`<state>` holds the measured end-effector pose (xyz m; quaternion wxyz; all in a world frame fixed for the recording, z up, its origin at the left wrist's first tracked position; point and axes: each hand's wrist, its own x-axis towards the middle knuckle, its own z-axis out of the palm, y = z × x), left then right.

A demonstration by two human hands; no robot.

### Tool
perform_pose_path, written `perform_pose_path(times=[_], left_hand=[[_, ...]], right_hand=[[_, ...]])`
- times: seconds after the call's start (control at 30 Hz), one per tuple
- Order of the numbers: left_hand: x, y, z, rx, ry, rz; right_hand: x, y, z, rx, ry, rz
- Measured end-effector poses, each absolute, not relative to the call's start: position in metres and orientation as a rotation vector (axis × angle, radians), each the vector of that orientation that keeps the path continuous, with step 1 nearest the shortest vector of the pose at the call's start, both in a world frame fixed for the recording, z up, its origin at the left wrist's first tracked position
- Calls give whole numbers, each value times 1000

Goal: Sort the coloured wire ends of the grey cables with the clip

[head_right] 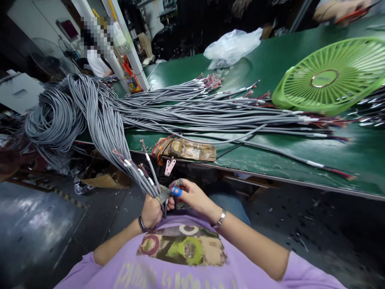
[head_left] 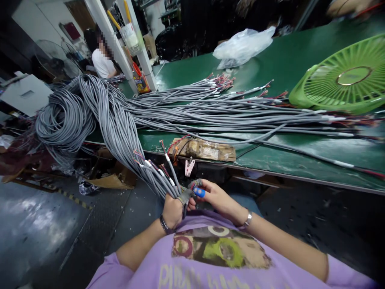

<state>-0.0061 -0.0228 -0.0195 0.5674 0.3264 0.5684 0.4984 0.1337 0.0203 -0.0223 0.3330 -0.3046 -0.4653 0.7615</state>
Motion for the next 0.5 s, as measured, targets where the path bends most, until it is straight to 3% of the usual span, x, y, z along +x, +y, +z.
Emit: perform_pose_path(times=[0.27,0.5], left_hand=[[-14,-27,-19,935,1248,991],[-11,-31,-28,731,1274,1241]], right_hand=[[120,23,-8,-697,-1173,2092],[114,25,-7,-632,-1169,2112]])
